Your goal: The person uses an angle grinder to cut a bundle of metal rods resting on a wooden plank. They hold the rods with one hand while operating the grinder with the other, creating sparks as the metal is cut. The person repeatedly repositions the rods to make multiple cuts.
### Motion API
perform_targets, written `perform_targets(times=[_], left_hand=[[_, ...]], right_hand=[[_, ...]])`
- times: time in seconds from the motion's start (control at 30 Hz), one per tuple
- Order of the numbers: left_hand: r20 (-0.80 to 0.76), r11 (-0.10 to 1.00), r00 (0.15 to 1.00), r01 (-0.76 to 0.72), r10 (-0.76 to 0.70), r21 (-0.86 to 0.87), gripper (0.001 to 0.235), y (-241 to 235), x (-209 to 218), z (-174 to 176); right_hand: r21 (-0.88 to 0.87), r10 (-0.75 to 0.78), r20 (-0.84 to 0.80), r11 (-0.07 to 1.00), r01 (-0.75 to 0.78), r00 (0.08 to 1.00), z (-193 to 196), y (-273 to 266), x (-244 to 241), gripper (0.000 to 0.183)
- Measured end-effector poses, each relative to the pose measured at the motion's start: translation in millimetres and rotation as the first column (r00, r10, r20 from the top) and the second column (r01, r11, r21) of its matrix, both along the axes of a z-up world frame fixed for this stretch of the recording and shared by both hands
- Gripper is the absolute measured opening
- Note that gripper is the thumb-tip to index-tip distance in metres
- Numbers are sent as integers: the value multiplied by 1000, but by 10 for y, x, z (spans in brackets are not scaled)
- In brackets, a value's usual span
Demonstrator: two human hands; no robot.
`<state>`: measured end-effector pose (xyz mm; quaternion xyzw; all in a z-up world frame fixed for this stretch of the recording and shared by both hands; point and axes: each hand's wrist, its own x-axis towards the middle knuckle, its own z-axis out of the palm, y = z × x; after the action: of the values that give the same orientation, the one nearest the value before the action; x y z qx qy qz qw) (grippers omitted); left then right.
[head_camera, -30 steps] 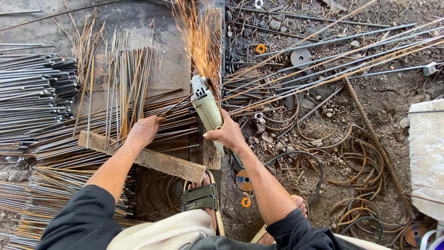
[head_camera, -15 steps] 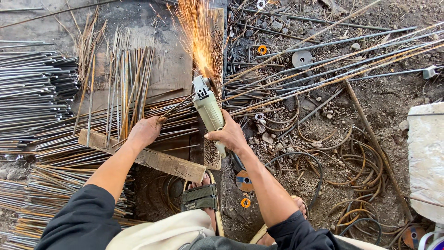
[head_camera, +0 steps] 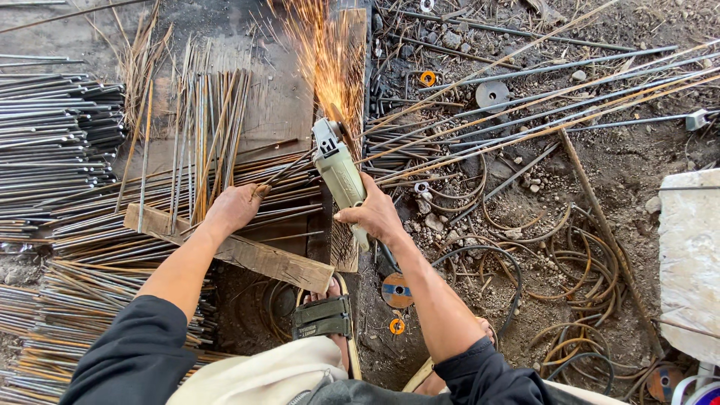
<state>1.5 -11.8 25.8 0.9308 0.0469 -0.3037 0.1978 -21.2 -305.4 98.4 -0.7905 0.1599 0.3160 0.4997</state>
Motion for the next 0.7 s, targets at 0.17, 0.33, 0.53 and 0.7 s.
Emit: perform_targets(times=[0.17, 0.33, 0.53, 0.7], left_hand=[[-22, 1000, 1000, -5, 6, 5, 55, 3, 38, -32], [-18, 1000, 1000, -9, 9, 7, 55, 29, 48, -124], [-27, 1000, 1000, -1, 2, 22, 53, 33, 60, -134], [-24, 1000, 1000, 2, -2, 26, 52, 51, 69, -160]], right_hand=[[21, -7, -2, 1000, 7, 1000, -25, -38, -34, 100], [27, -6, 2, 1000, 5, 1000, -60, -70, -56, 100], [29, -4, -5, 1000, 4, 1000, 15, -86, -97, 98], [20, -9, 4, 1000, 9, 1000, 77, -86, -115, 99]])
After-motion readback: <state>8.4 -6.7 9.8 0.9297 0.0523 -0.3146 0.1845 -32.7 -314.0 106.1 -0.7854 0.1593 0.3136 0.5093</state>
